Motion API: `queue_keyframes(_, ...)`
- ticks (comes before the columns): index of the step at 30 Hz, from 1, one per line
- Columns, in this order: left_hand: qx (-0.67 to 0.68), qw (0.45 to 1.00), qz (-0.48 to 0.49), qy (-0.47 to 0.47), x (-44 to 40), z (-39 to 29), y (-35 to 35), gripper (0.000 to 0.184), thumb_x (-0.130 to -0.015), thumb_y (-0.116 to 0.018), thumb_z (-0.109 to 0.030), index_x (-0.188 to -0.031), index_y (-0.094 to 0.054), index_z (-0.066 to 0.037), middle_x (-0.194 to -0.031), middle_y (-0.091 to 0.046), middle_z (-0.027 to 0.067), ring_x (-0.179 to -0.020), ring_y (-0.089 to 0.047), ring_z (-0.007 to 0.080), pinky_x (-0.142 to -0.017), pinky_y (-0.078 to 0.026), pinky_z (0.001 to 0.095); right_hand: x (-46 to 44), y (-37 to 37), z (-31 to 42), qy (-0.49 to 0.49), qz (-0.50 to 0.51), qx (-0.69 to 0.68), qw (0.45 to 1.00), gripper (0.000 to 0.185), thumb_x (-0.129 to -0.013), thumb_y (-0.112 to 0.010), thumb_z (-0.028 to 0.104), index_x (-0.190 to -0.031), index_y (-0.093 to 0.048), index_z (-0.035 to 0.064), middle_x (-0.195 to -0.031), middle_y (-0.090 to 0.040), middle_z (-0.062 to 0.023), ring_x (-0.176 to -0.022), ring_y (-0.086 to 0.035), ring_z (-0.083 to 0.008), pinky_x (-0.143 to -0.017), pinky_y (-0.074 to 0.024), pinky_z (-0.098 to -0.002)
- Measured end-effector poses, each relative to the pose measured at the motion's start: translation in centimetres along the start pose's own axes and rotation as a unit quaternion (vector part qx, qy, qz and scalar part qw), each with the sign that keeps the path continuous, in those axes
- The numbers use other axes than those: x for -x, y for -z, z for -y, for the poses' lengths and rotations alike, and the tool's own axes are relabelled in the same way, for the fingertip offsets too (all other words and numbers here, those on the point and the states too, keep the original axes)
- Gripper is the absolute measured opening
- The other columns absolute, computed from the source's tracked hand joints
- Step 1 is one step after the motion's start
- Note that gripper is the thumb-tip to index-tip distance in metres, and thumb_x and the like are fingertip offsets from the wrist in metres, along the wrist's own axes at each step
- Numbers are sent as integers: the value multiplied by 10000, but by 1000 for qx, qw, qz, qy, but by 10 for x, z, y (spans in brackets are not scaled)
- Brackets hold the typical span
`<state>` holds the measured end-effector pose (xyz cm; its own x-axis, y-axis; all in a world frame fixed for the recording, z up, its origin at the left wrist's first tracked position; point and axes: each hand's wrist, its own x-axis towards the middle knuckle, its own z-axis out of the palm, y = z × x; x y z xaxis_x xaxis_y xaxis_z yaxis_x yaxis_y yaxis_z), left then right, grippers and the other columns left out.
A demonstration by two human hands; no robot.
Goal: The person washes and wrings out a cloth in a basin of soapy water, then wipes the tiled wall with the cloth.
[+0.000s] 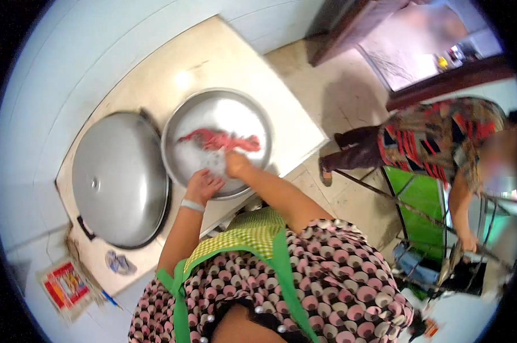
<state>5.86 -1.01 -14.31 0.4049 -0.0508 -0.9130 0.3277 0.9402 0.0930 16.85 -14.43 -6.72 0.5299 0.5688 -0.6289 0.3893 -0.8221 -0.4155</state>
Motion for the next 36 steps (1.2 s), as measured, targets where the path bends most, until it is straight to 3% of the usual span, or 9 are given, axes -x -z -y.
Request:
queue_keyframes(5, -85, 959, 243, -121, 42, -5, -24, 353, -854, -506, -327, -1096, -518, -71, -1019, -533, 98, -978, -496, 274, -880, -389, 539, 18, 36, 20, 93, 59, -178, 978, 349, -794, -604, 175, -1100, -535, 22, -973, -569, -112, -871, -540, -180, -734, -447, -296)
queue_keyframes(10, -125, 973, 188, -51, 72, -18, -63, 443, -764, -529, -516, -940, -589, -113, -925, -566, 98, -930, -522, 314, -852, -335, 662, 72, 86, 60, 188, 19, -548, 815, 223, -758, -661, 256, -762, -648, 33, -591, -576, -12, -517, -512, -87, -477, -421, -255)
queue_keyframes(15, -60, 981, 179, -37, 35, -27, -64, 400, -815, -506, -476, -974, -595, -119, -882, -605, 55, -839, -575, 229, -835, -421, 563, 109, 114, 68, 227, -68, -530, 815, 259, -713, -662, 293, -731, -661, 35, -631, -584, -37, -558, -509, -125, -522, -428, -280)
queue_keyframes(17, -36, 986, 153, -54, 34, -24, -74, 424, -921, -407, -371, -1264, -456, -125, -1302, -461, 116, -1178, -452, 290, -979, -368, 454, 86, 97, 56, 197, -157, -375, 892, 256, -676, -645, 328, -673, -659, 73, -656, -606, -120, -595, -533, -192, -581, -445, -347)
queue_keyframes(20, -39, 960, 273, -56, 40, -28, -75, 355, -917, -406, -299, -1195, -492, -96, -1229, -515, 111, -1097, -503, 271, -940, -399, 444, 46, 53, 46, 275, -354, -133, 884, 212, -657, -611, 285, -632, -650, 78, -680, -587, -171, -706, -567, -281, -669, -448, -425)
queue_keyframes(22, -90, 939, 318, -93, 52, -35, -81, 336, -911, -412, -307, -1131, -512, -73, -1147, -548, 109, -1022, -534, 256, -892, -434, 406, 43, 43, 50, 296, -300, -209, 882, 181, -634, -584, 236, -613, -630, 62, -714, -581, -166, -804, -547, -330, -714, -425, -485)
queue_keyframes(27, -137, 908, 379, -112, 77, -31, -105, 328, -898, -439, -327, -1098, -535, -86, -1039, -591, 77, -964, -562, 245, -862, -459, 383, 36, 30, 79, 194, -550, -268, 767, 219, -682, -545, 224, -582, -601, 38, -713, -571, -165, -787, -540, -335, -713, -424, -469)
queue_keyframes(34, -163, 937, 266, -158, 93, -25, -125, 322, -911, -398, -331, -1068, -519, -77, -1013, -579, 77, -880, -575, 246, -772, -492, 340, -43, 38, 51, 72, -436, -302, 845, 192, -693, -543, 192, -615, -585, 21, -737, -604, -176, -652, -572, -314, -568, -449, -429)
queue_keyframes(36, -146, 939, 264, -167, 99, -17, -131, 279, -902, -410, -325, -1015, -542, -107, -961, -598, 60, -830, -591, 223, -721, -509, 357, -16, 59, 37, 38, -309, -601, 736, 169, -676, -576, 171, -612, -575, 14, -706, -604, -147, -610, -571, -251, -527, -452, -379)
